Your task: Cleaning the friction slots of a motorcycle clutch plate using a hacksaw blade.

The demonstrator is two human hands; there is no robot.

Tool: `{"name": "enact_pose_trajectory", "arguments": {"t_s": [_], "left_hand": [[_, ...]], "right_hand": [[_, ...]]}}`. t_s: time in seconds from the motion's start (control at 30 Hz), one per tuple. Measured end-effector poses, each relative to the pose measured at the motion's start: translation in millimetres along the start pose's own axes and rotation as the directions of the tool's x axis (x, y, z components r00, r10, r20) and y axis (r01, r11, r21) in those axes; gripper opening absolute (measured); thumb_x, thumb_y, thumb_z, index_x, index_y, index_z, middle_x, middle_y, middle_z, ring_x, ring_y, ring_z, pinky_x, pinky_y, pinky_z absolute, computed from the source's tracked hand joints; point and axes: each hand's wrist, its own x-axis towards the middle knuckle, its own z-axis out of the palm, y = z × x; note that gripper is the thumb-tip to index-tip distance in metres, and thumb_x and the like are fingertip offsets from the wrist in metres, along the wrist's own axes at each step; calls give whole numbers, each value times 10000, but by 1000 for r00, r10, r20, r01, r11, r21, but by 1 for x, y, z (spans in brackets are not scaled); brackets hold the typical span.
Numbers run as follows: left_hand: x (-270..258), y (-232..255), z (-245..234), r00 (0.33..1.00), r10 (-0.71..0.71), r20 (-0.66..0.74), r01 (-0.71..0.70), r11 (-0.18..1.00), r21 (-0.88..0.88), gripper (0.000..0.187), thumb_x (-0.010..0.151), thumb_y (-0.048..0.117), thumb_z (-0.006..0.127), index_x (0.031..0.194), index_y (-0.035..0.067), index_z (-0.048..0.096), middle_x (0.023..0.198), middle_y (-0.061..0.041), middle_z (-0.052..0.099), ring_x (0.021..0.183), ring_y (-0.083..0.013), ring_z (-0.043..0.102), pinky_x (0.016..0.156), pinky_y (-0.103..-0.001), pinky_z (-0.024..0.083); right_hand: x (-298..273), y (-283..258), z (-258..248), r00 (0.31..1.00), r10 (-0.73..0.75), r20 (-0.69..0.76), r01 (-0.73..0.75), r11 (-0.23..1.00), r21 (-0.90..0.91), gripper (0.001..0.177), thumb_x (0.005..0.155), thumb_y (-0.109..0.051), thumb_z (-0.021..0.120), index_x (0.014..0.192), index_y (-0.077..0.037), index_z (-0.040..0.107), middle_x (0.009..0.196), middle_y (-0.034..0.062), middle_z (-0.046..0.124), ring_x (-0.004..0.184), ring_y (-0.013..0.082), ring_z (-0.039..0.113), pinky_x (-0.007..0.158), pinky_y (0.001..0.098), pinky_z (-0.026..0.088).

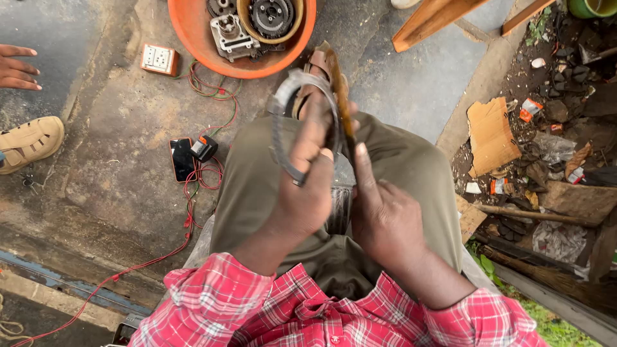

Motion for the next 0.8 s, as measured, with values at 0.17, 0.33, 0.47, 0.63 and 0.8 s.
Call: {"name": "enact_pose_trajectory", "arguments": {"t_s": [0.17,0.33,0.47,0.63,0.8], "left_hand": [[3,4,0,999,6,-43,-6,1000,-2,714,996,-81,322,1678,-10,126,1604,-198,447,1468,-254,461,1276,-379,352],[-4,-15,-5,998,14,-64,-19,997,-77,689,1021,-86,338,1675,-36,130,1722,-156,304,1612,-221,310,1353,-370,245],[-5,-5,13,999,-27,26,30,995,-96,779,961,-88,324,1699,-7,90,1675,-245,374,1546,-301,426,1334,-398,307],[-1,1,14,991,-133,-4,131,978,-163,820,927,-76,297,1682,21,-7,1623,-305,402,1529,-294,421,1309,-406,319],[-3,-1,17,990,-142,-1,141,985,-96,796,957,-88,316,1678,13,-5,1673,-278,351,1545,-293,400,1319,-399,289]], "right_hand": [[-6,-4,4,999,38,38,-38,999,-1,895,767,-8,685,1580,44,315,686,113,616,639,300,636,592,450,520],[3,2,2,1000,-8,26,6,999,51,1018,648,-69,695,1568,72,282,723,140,635,660,322,639,590,450,520],[-2,6,-3,994,96,43,-96,995,5,950,725,-39,699,1584,44,302,727,115,648,679,295,656,604,439,528],[-2,6,-1,990,118,83,-120,993,22,998,684,-55,719,1584,29,296,720,106,648,671,295,650,607,444,528],[2,5,-1,989,108,100,-115,991,68,1010,689,-57,732,1590,35,284,723,111,637,691,292,651,621,439,528]]}}
